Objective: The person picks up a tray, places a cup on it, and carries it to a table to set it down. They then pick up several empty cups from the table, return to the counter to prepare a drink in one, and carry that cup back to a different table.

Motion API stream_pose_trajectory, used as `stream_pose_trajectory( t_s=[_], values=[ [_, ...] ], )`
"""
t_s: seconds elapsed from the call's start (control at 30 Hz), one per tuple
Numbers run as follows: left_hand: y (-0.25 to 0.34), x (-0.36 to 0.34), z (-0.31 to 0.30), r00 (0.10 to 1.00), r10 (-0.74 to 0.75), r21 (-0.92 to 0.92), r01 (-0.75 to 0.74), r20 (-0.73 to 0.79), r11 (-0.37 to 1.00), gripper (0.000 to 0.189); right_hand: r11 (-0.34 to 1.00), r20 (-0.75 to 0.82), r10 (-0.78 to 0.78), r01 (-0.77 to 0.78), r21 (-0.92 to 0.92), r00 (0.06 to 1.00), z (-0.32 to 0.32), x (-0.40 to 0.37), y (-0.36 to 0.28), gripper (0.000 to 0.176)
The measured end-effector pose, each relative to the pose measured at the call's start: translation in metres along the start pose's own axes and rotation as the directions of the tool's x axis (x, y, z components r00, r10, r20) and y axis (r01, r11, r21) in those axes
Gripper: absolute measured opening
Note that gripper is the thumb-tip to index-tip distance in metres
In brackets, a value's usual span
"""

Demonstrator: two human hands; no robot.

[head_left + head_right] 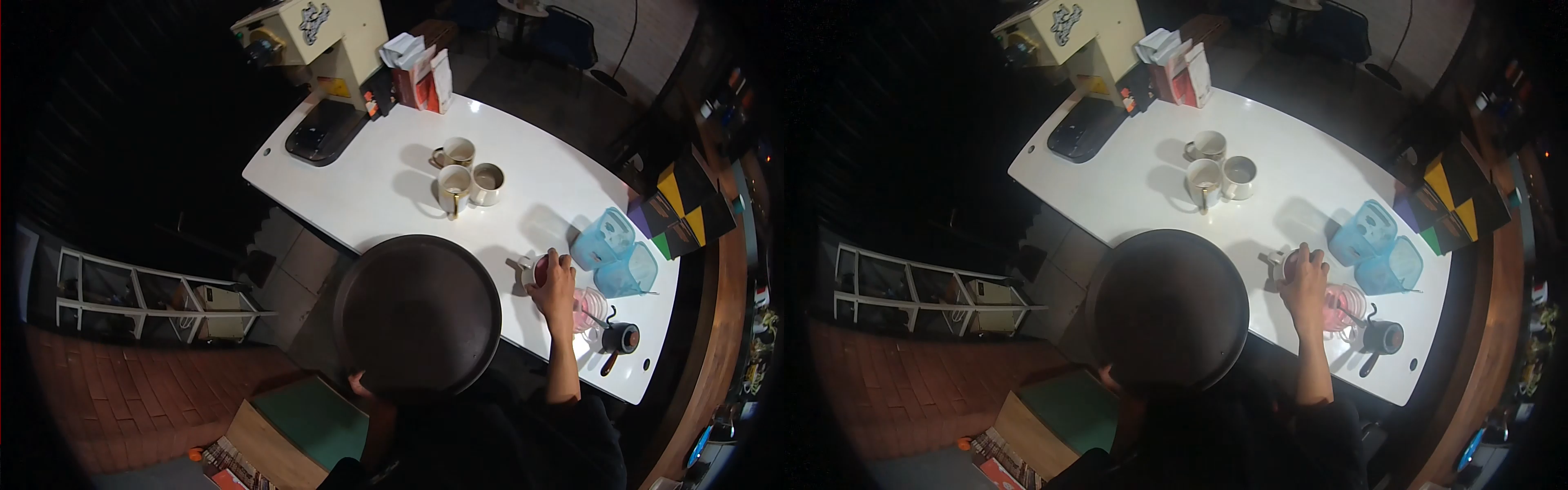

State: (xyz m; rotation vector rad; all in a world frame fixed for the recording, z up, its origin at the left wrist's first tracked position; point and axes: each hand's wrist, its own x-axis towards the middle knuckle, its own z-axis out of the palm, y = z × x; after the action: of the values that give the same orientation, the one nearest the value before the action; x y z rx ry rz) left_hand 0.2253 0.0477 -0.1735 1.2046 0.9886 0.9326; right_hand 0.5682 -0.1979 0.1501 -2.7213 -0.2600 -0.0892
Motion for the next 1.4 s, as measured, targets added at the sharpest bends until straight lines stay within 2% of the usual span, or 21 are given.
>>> stream_pose_trajectory(
  t_s=[0.13, 0.23, 0.37, 0.43, 0.53, 0.6, 0.63, 0.7, 0.73, 0.8, 0.9, 0.93, 1.0, 1.07, 1.13, 1.17, 1.2, 1.23, 1.3, 1.37, 1.4],
  values=[
    [0.044, 0.033, 0.02, 0.999, 0.011, -0.059, -0.009, 0.042, 0.998, 0.037, 0.988, -0.073, -0.14, 0.144, 0.049, 0.987, -0.014, 0.003, -0.067, 0.071],
    [0.088, 0.064, 0.029, 0.996, 0.017, -0.12, -0.006, 0.091, 0.993, 0.036, 0.958, -0.059, -0.256, 0.262, 0.114, 0.965, -0.016, 0.001, -0.132, 0.068],
    [0.143, 0.108, 0.028, 0.988, 0.015, -0.24, 0.023, 0.155, 0.97, 0.036, 0.879, 0.064, -0.454, 0.436, 0.192, 0.888, 0.001, -0.011, -0.22, 0.077],
    [0.168, 0.131, 0.023, 0.983, 0.01, -0.294, 0.045, 0.184, 0.955, 0.035, 0.857, 0.168, -0.5, 0.456, 0.242, 0.85, 0.025, -0.016, -0.26, 0.081],
    [0.208, 0.167, 0.014, 0.981, -0.005, -0.355, 0.075, 0.193, 0.932, 0.035, 0.796, 0.214, -0.599, 0.546, 0.262, 0.772, 0.055, -0.026, -0.317, 0.081],
    [0.233, 0.192, 0.007, 0.912, -0.21, -0.605, 0.392, 0.351, 0.693, 0.033, 0.785, 0.273, -0.614, 0.54, 0.304, 0.74, 0.071, -0.031, -0.35, 0.085],
    [0.244, 0.202, 0.002, 0.92, -0.206, -0.612, 0.377, 0.332, 0.695, 0.033, 0.772, 0.289, -0.63, 0.544, 0.328, 0.72, 0.079, -0.032, -0.364, 0.084],
    [0.264, 0.214, -0.006, 0.825, -0.374, -0.661, 0.564, 0.424, 0.495, 0.029, 0.735, 0.285, -0.674, 0.582, 0.346, 0.682, 0.092, -0.034, -0.391, 0.084],
    [0.275, 0.217, -0.008, 0.831, -0.376, -0.669, 0.554, 0.409, 0.495, 0.029, 0.709, 0.272, -0.702, 0.609, 0.355, 0.658, 0.098, -0.034, -0.403, 0.084],
    [0.29, 0.229, -0.008, 0.902, -0.338, -0.712, 0.422, 0.268, 0.561, 0.031, 0.701, 0.289, -0.712, 0.621, 0.351, 0.64, 0.113, -0.032, -0.424, 0.084],
    [0.265, 0.261, -0.023, 0.926, -0.307, -0.768, 0.36, 0.222, 0.529, 0.031, 0.7, 0.324, -0.714, 0.626, 0.344, 0.62, 0.131, -0.023, -0.457, 0.085],
    [0.266, 0.272, -0.024, 0.929, -0.301, -0.771, 0.351, 0.215, 0.532, 0.031, 0.704, 0.345, -0.71, 0.621, 0.344, 0.614, 0.136, -0.018, -0.467, 0.085],
    [0.27, 0.299, -0.027, 0.908, -0.283, -0.811, 0.408, 0.309, 0.421, 0.029, 0.691, 0.354, -0.723, 0.622, 0.369, 0.593, 0.147, -0.008, -0.49, 0.084],
    [0.257, 0.324, -0.037, 0.927, -0.264, -0.83, 0.361, 0.268, 0.425, 0.029, 0.673, 0.366, -0.739, 0.623, 0.398, 0.565, 0.158, 0.007, -0.514, 0.083],
    [0.242, 0.35, -0.047, 0.944, -0.239, -0.846, 0.314, 0.228, 0.43, 0.03, 0.523, 0.225, -0.82, 0.529, 0.668, 0.527, 0.166, 0.03, -0.536, 0.079],
    [0.235, 0.363, -0.051, 0.958, -0.279, -0.795, 0.22, 0.066, 0.565, 0.031, 0.513, 0.215, -0.825, 0.534, 0.673, 0.522, 0.17, 0.045, -0.544, 0.079],
    [0.233, 0.382, -0.052, 0.952, -0.292, -0.712, 0.138, -0.098, 0.689, 0.033, 0.481, 0.144, -0.824, 0.542, 0.689, 0.548, 0.174, 0.062, -0.553, 0.075],
    [0.24, 0.404, -0.048, 0.956, -0.278, -0.714, 0.128, -0.096, 0.688, 0.033, 0.449, 0.071, -0.816, 0.553, 0.702, 0.573, 0.179, 0.081, -0.561, 0.071],
    [0.259, 0.44, -0.043, 0.967, -0.255, -0.888, 0.103, -0.016, 0.447, 0.036, 0.505, 0.021, -0.725, 0.511, 0.695, 0.688, 0.208, 0.12, -0.567, 0.06],
    [0.293, 0.466, -0.036, 0.967, -0.254, -0.909, 0.138, 0.037, 0.394, 0.037, 0.554, -0.014, -0.58, 0.408, 0.726, 0.814, 0.235, 0.152, -0.578, 0.052],
    [0.311, 0.484, -0.033, 0.966, -0.242, -0.922, 0.176, 0.094, 0.344, 0.038, 0.545, -0.026, -0.565, 0.397, 0.739, 0.825, 0.245, 0.166, -0.585, 0.049]
  ],
)
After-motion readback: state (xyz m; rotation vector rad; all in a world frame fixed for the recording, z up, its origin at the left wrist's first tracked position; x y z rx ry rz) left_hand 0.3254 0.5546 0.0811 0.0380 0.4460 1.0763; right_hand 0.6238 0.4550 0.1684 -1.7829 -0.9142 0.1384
